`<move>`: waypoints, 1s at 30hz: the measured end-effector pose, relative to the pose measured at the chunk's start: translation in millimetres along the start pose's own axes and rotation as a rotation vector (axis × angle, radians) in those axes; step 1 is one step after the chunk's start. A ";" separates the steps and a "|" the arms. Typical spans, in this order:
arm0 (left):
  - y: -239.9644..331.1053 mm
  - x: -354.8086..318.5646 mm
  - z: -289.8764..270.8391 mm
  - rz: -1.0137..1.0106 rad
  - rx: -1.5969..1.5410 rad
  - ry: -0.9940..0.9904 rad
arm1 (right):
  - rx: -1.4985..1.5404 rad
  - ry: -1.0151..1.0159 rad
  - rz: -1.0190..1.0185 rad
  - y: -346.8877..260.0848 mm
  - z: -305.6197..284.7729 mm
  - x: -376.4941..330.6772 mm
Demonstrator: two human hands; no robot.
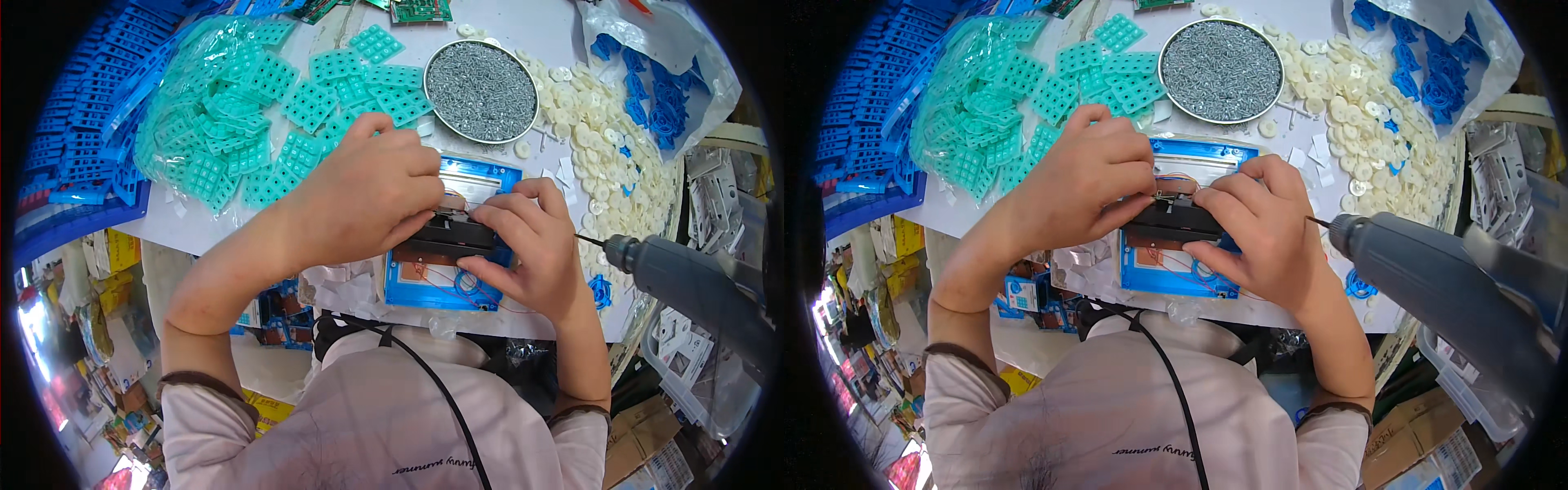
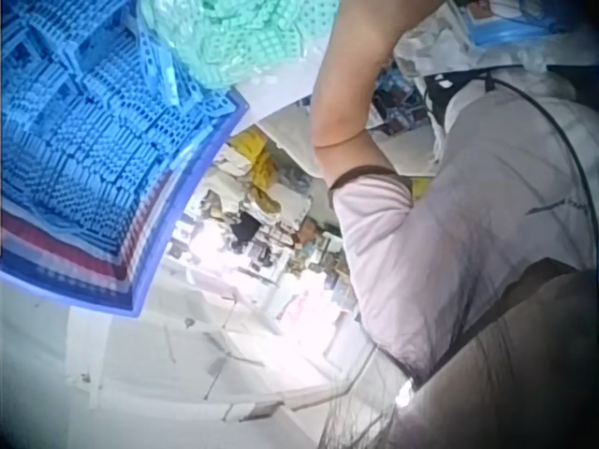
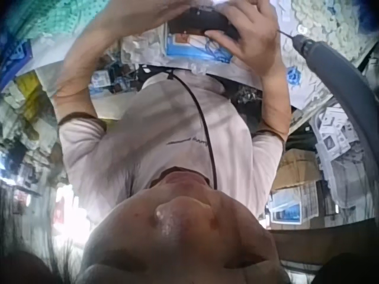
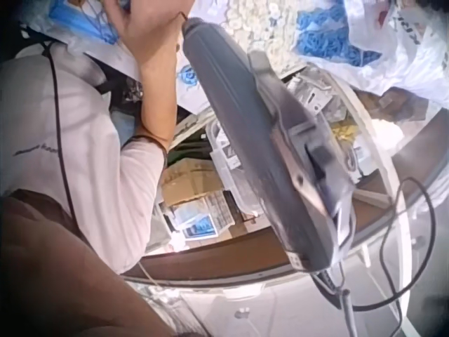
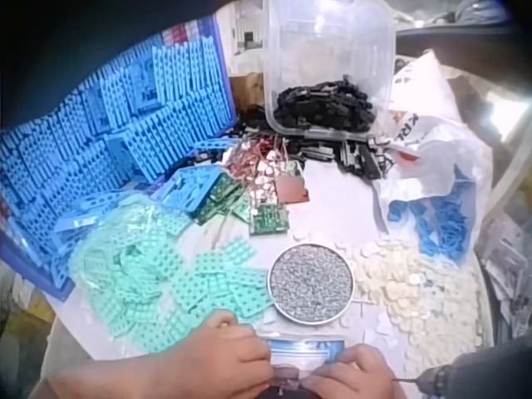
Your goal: Assemble various plastic components and circuit boards onto a base using a hot glue gun.
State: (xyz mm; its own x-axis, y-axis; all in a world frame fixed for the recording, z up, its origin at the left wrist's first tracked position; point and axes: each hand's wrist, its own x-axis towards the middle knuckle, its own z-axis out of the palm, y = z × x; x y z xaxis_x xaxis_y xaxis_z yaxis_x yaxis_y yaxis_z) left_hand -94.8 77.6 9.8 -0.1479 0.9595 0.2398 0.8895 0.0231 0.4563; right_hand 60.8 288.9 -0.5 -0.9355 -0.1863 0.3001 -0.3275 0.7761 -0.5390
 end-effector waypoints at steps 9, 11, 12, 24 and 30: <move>-7.3 18.1 -6.0 0.127 0.047 -0.200 | -0.047 -0.058 0.042 -2.8 -2.6 2.3; -6.0 19.2 -7.3 0.151 0.077 -0.218 | -0.049 -0.061 0.037 -3.5 -2.1 3.0; -5.5 19.5 -7.8 0.163 0.090 -0.224 | -0.054 -0.065 0.030 -3.6 -2.3 4.1; 2.3 9.8 -7.0 0.054 0.020 -0.191 | -0.076 -0.050 0.012 -2.6 -0.8 3.1; 2.1 11.5 -8.2 0.066 0.026 -0.209 | -0.095 -0.074 0.003 -2.3 -0.1 4.5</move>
State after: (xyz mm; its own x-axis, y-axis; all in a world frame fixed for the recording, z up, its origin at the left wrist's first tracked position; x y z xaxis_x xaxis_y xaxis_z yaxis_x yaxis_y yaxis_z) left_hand -98.2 86.4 20.5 0.0011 0.9965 0.0839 0.9056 -0.0366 0.4226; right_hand 57.3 286.3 2.2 -0.9450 -0.2251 0.2372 -0.3135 0.8297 -0.4618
